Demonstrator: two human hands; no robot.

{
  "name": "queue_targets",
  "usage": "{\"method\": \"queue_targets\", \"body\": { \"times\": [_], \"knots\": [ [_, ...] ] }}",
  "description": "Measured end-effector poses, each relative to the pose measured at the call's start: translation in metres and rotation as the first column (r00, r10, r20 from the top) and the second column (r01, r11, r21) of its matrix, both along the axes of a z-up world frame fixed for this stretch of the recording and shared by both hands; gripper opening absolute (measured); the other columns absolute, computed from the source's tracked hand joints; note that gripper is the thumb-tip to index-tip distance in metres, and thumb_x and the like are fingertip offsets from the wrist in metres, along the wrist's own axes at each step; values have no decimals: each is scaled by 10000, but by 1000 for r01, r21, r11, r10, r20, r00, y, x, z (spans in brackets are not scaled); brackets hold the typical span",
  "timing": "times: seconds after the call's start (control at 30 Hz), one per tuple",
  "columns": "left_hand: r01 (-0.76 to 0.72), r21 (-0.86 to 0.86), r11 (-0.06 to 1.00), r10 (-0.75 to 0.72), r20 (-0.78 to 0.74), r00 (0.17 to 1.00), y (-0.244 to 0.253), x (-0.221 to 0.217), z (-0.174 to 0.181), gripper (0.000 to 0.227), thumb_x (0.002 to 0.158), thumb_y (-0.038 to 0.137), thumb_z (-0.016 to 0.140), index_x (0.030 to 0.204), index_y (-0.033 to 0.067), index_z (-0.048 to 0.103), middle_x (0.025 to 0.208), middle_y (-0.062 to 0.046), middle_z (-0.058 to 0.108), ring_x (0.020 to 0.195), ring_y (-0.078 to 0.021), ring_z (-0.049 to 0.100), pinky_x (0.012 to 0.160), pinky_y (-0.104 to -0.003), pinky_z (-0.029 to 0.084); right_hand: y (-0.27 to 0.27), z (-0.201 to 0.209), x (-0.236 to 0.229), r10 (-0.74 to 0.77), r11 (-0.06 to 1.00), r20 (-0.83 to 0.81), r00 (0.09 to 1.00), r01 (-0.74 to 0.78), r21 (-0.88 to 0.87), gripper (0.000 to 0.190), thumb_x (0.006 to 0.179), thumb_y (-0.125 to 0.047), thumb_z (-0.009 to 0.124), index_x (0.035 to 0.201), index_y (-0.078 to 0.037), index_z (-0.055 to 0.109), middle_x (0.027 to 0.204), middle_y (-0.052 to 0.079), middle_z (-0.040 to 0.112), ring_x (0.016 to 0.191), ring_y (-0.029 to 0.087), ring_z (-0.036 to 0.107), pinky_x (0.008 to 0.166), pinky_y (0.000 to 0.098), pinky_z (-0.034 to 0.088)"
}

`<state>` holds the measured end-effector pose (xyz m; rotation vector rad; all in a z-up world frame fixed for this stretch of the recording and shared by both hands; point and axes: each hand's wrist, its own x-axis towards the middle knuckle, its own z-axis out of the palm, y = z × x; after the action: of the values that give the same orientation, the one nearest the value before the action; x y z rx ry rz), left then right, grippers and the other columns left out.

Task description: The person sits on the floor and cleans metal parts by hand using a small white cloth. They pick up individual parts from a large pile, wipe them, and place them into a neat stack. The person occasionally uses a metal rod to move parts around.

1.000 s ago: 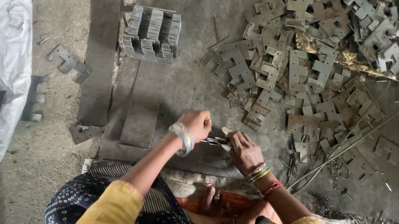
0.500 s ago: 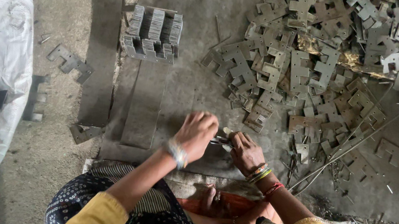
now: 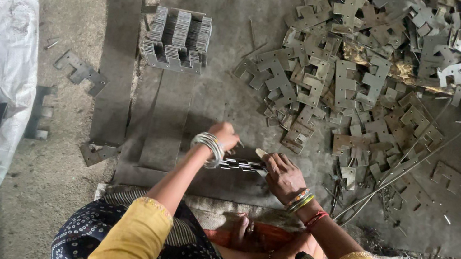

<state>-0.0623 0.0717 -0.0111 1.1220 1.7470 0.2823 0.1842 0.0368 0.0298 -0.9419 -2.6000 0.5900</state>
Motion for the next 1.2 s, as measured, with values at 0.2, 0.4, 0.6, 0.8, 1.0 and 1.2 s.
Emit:
{"method": "queue_targets", "body": {
  "times": [0.2,0.4,0.6,0.8,1.0,1.2],
  "knots": [
    [-481,267,835,397,314,862,-7,-23,-10,552,1029,490,602,878,-31,702,757,-136,749,686,-201,746,642,-324,577,2,-9,4,-22,998,25,999,23,-55,559,766,-82,696,1298,-64,525,1116,116,627,1081,331,603,887,419,542],
    [-590,305,747,286,654,700,-65,21,4,861,1039,737,229,1262,45,690,1176,-97,752,1182,-231,657,1093,-401,403,-15,-15,-23,-448,863,-29,893,424,-275,617,798,-241,817,1294,-32,516,1161,177,613,1057,360,639,845,427,561],
    [-556,184,811,245,756,607,-63,41,15,914,942,758,110,1657,196,205,1356,-131,677,1423,-263,452,1225,-459,146,-24,-6,-18,-439,898,-294,849,408,-163,657,796,-130,808,1372,-23,512,1256,220,587,1106,430,612,896,465,546],
    [-511,232,827,156,780,606,-78,41,0,888,982,749,161,1648,164,204,1463,-116,587,1463,-263,418,1249,-430,169,-34,-7,-17,-533,830,-197,823,463,-310,645,832,-91,744,1422,-52,487,1306,201,537,1094,407,636,889,463,545],
    [-295,530,795,28,453,891,-75,40,7,646,953,579,539,1427,140,558,1366,-84,596,1334,-248,514,1170,-431,345,-34,-22,-14,-462,885,-238,854,429,-178,662,831,-79,740,1408,14,430,1341,275,489,1135,476,566,902,493,525],
    [319,604,730,-119,-347,930,-76,60,35,401,677,172,853,1032,148,668,1048,-48,668,1084,-299,586,1040,-509,371,-31,-32,-2,-480,851,-116,870,430,-301,729,802,-85,722,1466,-45,424,1239,196,556,1123,416,618,904,468,542]
  ]
}}
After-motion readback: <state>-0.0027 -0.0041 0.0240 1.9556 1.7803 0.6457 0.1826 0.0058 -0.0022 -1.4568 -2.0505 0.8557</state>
